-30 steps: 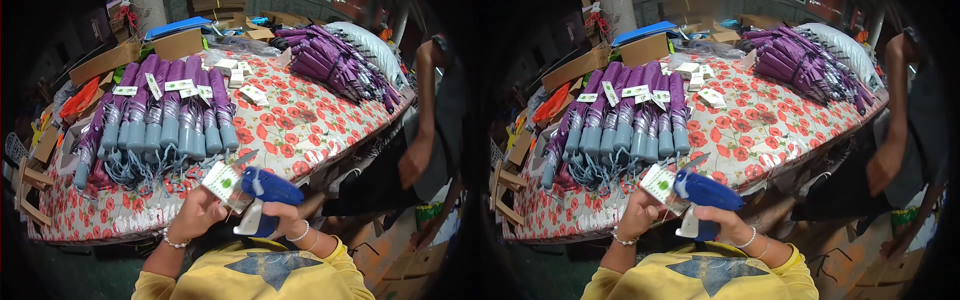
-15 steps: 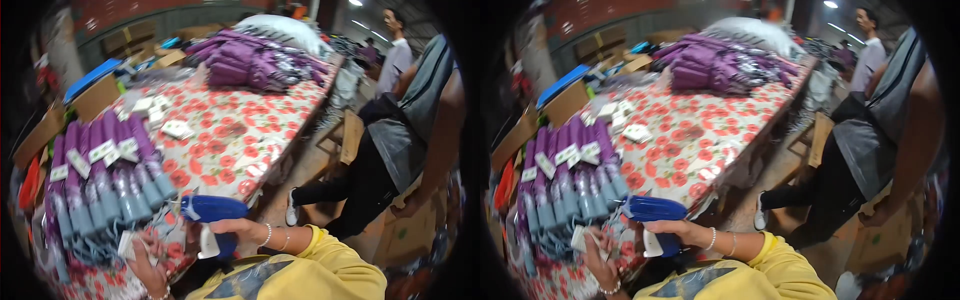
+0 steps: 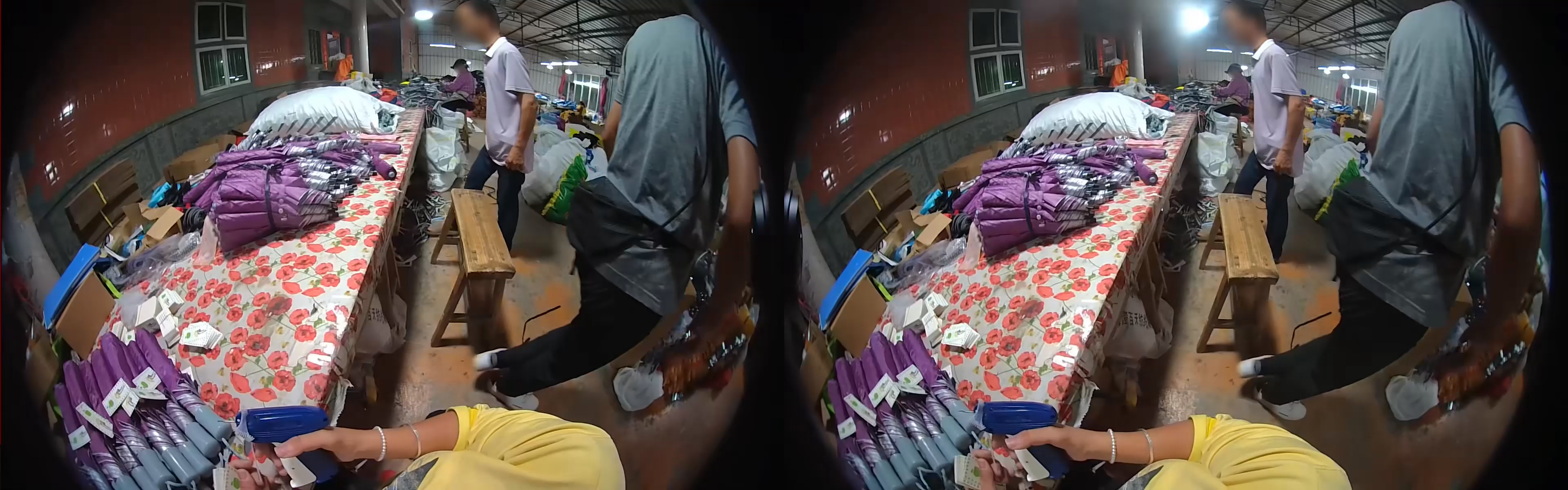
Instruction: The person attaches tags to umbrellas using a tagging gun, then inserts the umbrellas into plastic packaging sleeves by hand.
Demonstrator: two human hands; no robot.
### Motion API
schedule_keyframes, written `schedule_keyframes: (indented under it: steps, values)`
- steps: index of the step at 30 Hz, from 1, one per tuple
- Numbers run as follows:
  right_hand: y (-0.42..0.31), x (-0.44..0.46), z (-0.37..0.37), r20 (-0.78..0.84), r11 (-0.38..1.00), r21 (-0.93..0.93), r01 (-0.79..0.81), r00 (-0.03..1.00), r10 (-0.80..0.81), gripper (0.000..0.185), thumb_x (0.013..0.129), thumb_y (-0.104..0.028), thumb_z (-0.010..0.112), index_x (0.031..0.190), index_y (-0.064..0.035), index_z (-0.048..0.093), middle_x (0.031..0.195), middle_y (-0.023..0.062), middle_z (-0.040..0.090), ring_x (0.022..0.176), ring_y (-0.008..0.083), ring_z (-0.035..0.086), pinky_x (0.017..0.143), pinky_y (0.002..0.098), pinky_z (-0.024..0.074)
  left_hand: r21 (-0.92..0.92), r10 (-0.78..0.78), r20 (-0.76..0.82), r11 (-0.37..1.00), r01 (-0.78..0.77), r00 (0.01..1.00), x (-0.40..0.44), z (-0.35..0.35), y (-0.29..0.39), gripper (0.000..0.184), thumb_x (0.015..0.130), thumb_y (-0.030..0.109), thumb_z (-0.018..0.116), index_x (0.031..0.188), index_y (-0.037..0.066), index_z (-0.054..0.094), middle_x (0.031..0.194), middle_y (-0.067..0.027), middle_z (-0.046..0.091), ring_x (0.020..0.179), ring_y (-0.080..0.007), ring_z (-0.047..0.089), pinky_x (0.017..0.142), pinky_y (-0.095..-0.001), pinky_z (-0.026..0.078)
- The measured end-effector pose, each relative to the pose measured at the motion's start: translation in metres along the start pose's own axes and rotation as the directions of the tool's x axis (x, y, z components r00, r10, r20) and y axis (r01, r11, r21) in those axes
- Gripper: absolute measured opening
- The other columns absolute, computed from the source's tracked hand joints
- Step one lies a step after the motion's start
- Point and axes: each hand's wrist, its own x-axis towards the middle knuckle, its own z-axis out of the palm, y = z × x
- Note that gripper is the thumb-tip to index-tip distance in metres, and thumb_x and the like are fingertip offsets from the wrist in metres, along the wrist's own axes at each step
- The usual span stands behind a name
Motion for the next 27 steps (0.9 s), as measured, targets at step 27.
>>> schedule_keyframes:
  steps: [27]
  values:
    - [-0.02, -0.015, -0.006, 0.045, 0.952, 0.119, 0.281, 0.957, -0.288, 0.036, 0.087, -0.03, 0.062, 0.114, -0.0064, 0.055, 0.092, 0.0031, 0.063, 0.08, 0.0099, 0.061, 0.07, 0.0264, 0.0526, -0.126, -0.002, 0.149, 0.992, 0.021, 0.989, -0.004, 0.043, 0.006, 0.025, 0.091, 0.019, 0.047, 0.103, 0.003, 0.062, 0.07, 0.0051, 0.052, 0.051, -0.0031, 0.04, 0.047, -0.0172, 0.03]
